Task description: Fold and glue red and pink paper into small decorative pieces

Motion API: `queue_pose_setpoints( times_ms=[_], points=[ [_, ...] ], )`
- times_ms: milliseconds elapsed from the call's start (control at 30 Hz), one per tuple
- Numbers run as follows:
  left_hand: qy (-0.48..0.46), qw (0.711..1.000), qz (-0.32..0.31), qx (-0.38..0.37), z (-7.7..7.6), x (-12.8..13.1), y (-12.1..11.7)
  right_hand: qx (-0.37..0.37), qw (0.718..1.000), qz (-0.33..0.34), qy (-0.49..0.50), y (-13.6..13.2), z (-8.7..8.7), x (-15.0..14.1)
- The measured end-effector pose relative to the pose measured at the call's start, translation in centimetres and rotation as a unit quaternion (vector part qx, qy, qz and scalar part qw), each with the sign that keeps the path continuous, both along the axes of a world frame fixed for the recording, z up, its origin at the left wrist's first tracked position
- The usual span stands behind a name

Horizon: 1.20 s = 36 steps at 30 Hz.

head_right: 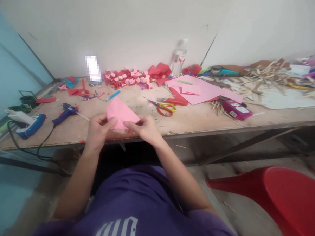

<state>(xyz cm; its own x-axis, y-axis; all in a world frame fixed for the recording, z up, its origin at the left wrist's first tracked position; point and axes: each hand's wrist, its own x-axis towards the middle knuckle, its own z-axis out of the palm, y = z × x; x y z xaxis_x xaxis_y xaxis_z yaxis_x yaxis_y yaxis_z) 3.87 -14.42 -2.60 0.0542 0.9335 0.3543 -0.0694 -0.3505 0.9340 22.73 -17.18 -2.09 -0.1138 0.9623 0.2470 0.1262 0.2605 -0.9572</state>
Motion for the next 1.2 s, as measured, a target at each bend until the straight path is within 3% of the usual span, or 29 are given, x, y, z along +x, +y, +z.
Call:
queue_pose_setpoints(
  times_ms=[133, 267, 467, 967, 1200],
  points=[
    [0.003, 1.000, -0.007, -0.002, 0.0, 0.0, 0.2, -0.006, 0.998, 0.063, 0.013, -0.4, 0.3, 0.2],
    [-0.040, 0.997, -0.053, -0.040, 0.0, -0.1, 0.5, 0.008, 0.989, 0.102, 0.106, -0.4, 0.4, 0.8],
    [-0.086, 0.985, -0.122, -0.090, 0.3, -0.4, 0.5, -0.036, 0.969, 0.126, 0.208, -0.3, 0.6, 1.3],
    [-0.055, 0.987, -0.123, -0.083, 0.1, -0.4, 0.3, -0.025, 0.982, 0.102, 0.159, 0.3, -0.6, 1.3],
    [-0.045, 0.991, -0.105, -0.063, -0.1, -0.4, 0.3, -0.019, 0.986, 0.098, 0.135, 0.1, -0.4, 1.2]
  ],
)
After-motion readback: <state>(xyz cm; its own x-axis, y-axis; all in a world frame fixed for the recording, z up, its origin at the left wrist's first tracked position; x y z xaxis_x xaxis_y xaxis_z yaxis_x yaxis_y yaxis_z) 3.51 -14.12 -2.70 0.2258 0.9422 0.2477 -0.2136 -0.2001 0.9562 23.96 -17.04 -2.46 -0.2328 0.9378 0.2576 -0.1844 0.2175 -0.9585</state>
